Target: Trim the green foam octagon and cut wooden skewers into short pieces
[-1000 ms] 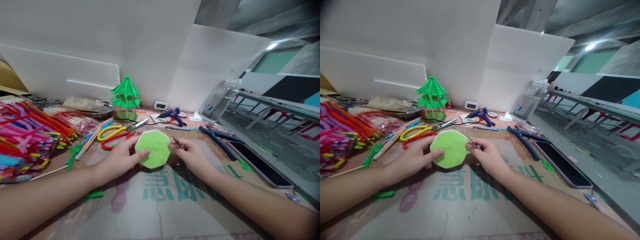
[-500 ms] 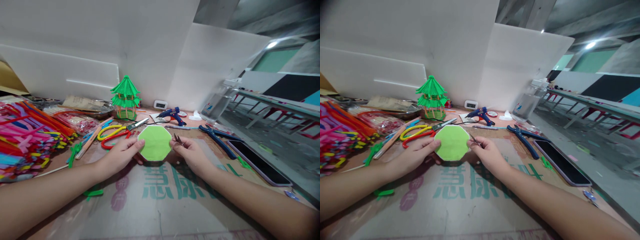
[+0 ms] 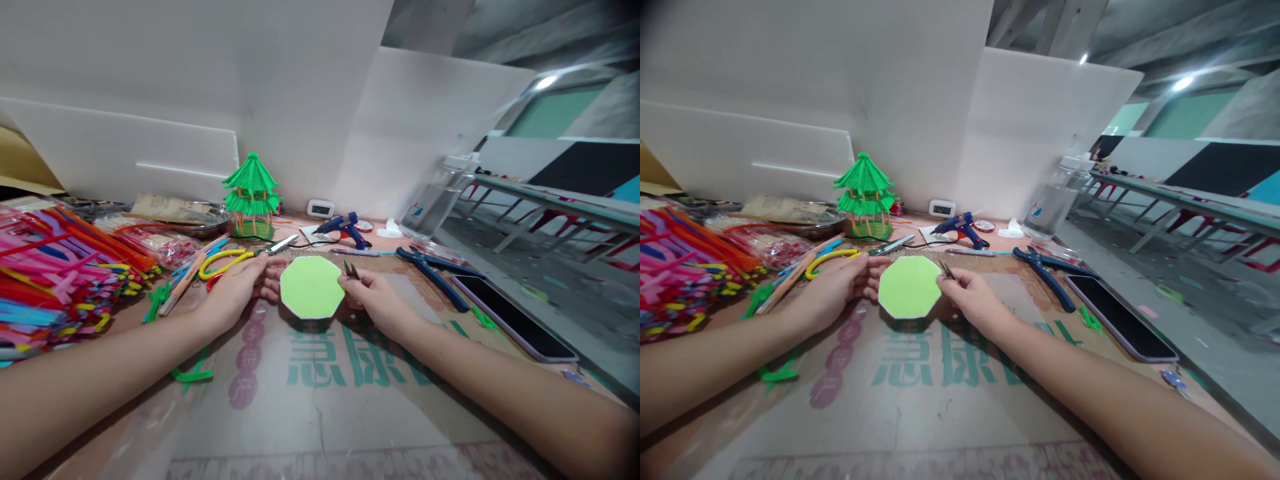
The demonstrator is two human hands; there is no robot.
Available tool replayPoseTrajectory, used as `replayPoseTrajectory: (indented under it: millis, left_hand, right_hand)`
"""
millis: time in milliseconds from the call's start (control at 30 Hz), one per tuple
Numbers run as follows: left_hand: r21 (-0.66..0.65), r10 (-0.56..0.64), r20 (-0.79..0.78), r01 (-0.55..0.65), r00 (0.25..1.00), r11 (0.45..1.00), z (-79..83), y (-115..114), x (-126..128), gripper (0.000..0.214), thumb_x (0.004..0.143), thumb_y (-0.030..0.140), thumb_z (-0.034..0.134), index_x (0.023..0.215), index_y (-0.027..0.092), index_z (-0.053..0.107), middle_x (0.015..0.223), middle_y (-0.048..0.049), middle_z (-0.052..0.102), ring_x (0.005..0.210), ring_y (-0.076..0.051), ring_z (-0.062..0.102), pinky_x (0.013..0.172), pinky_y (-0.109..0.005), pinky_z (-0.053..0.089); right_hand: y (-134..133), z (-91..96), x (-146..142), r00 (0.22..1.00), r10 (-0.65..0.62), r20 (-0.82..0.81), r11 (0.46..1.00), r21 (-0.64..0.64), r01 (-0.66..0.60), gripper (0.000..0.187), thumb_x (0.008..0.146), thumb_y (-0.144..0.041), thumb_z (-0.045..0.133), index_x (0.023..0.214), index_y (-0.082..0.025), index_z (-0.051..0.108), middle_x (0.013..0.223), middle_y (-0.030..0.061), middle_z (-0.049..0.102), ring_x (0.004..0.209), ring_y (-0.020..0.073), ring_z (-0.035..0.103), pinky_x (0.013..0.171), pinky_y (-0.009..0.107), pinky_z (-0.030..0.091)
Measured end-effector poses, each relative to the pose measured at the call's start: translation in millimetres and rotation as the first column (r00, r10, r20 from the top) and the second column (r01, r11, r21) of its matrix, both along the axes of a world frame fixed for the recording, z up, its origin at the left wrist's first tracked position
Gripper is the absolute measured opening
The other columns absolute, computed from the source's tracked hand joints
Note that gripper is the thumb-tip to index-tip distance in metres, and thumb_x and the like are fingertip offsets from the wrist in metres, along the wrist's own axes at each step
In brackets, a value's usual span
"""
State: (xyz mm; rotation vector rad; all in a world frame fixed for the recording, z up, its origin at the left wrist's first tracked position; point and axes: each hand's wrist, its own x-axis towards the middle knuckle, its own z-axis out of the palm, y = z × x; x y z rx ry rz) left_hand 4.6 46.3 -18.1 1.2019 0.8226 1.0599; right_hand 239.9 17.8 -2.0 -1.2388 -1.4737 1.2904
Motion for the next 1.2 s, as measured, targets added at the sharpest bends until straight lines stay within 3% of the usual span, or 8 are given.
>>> replayPoseTrajectory:
  millis: [100, 200, 367, 533, 733, 1000, 1100, 1200]
  left_hand:
    - [0.001, 0.008, -0.066, -0.008, 0.998, 1.0, 2.9, -3.9, 1.3, 0.047, 0.083, 0.054, 0.058, 0.099, 0.011, 0.067, 0.079, -0.0075, 0.068, 0.059, -0.012, 0.06, 0.055, -0.022, 0.048]
    - [0.042, 0.034, -0.197, -0.026, 0.98, 0.999, 6.4, -8.8, 2.2, 0.038, 0.076, 0.046, 0.071, 0.096, 0.015, 0.067, 0.077, -0.0019, 0.066, 0.056, -0.009, 0.056, 0.049, -0.017, 0.041]
    - [0.143, 0.076, -0.277, -0.037, 0.958, 0.989, 11.6, -15.5, 4.0, 0.03, 0.082, 0.045, 0.063, 0.078, 0.015, 0.061, 0.064, 0.0036, 0.056, 0.052, -0.008, 0.053, 0.049, -0.017, 0.043]
    - [0.096, 0.063, -0.218, -0.043, 0.974, 0.994, 13.3, -18.8, 6.5, 0.03, 0.083, 0.047, 0.061, 0.083, 0.016, 0.059, 0.071, 0.0012, 0.061, 0.056, -0.011, 0.06, 0.054, -0.021, 0.052]
    - [0.094, 0.029, -0.225, -0.008, 0.974, 0.995, 14.0, -18.4, 7.0, 0.028, 0.084, 0.044, 0.06, 0.091, 0.016, 0.06, 0.076, -0.0006, 0.066, 0.06, -0.013, 0.064, 0.058, -0.024, 0.055]
    - [0.17, -0.02, -0.344, 0.083, 0.939, 0.982, 12.4, -22.5, 5.9, 0.029, 0.083, 0.037, 0.064, 0.104, 0.018, 0.058, 0.082, -0.0006, 0.068, 0.066, -0.014, 0.064, 0.052, -0.02, 0.049]
    - [0.186, -0.016, -0.363, 0.09, 0.932, 0.978, 13.3, -24.9, 7.0, 0.029, 0.083, 0.035, 0.064, 0.106, 0.018, 0.057, 0.079, 0.0003, 0.068, 0.063, -0.014, 0.063, 0.049, -0.019, 0.046]
    - [0.195, -0.009, -0.372, 0.087, 0.928, 0.977, 13.0, -25.2, 8.1, 0.026, 0.084, 0.033, 0.063, 0.104, 0.018, 0.056, 0.071, 0.0021, 0.065, 0.059, -0.012, 0.061, 0.046, -0.017, 0.042]
  right_hand:
    - [-0.5, 0.7, -0.6, 1.0, 0.012, 0.006, 1.0, 0.003, -0.012, 0.038, 0.076, -0.052, 0.063, 0.068, -0.02, 0.044, 0.05, -0.0098, 0.03, 0.043, 0.0062, 0.025, 0.04, 0.02, 0.024]
    - [-0.1, -0.5, -0.5, 0.999, 0.032, 0.025, 0.999, 0.03, -0.033, 0.037, 0.076, -0.052, 0.062, 0.069, -0.02, 0.046, 0.051, -0.0093, 0.032, 0.043, 0.0061, 0.026, 0.04, 0.02, 0.023]
    - [1.1, -3.6, 0.3, 0.998, 0.059, 0.017, 0.995, 0.077, -0.061, 0.041, 0.076, -0.057, 0.061, 0.07, -0.019, 0.047, 0.052, -0.0091, 0.029, 0.045, 0.0063, 0.026, 0.041, 0.02, 0.024]
    - [0.6, -2.1, 0.7, 0.999, 0.015, 0.042, 0.993, 0.113, -0.019, 0.043, 0.076, -0.059, 0.062, 0.07, -0.019, 0.048, 0.055, -0.0079, 0.034, 0.046, 0.0063, 0.029, 0.042, 0.02, 0.025]
    - [2.0, -4.9, 3.0, 0.988, 0.06, 0.141, 0.99, 0.12, -0.077, 0.035, 0.077, -0.051, 0.064, 0.075, -0.018, 0.055, 0.059, -0.0061, 0.046, 0.051, 0.0081, 0.04, 0.047, 0.022, 0.031]
    - [1.6, -6.1, -1.5, 0.966, 0.098, 0.24, 0.978, 0.155, -0.138, 0.028, 0.08, -0.044, 0.062, 0.073, -0.018, 0.056, 0.061, -0.0042, 0.051, 0.055, 0.0097, 0.045, 0.052, 0.022, 0.035]
    - [0.6, -4.7, -2.8, 0.953, 0.144, 0.268, 0.965, 0.175, -0.195, 0.019, 0.08, -0.036, 0.061, 0.081, -0.017, 0.061, 0.073, -0.0018, 0.058, 0.064, 0.0114, 0.05, 0.059, 0.023, 0.039]
    - [0.8, -4.4, -1.8, 0.942, 0.153, 0.299, 0.954, 0.203, -0.219, 0.014, 0.082, -0.03, 0.059, 0.081, -0.017, 0.059, 0.072, -0.0027, 0.055, 0.064, 0.0106, 0.047, 0.058, 0.022, 0.037]
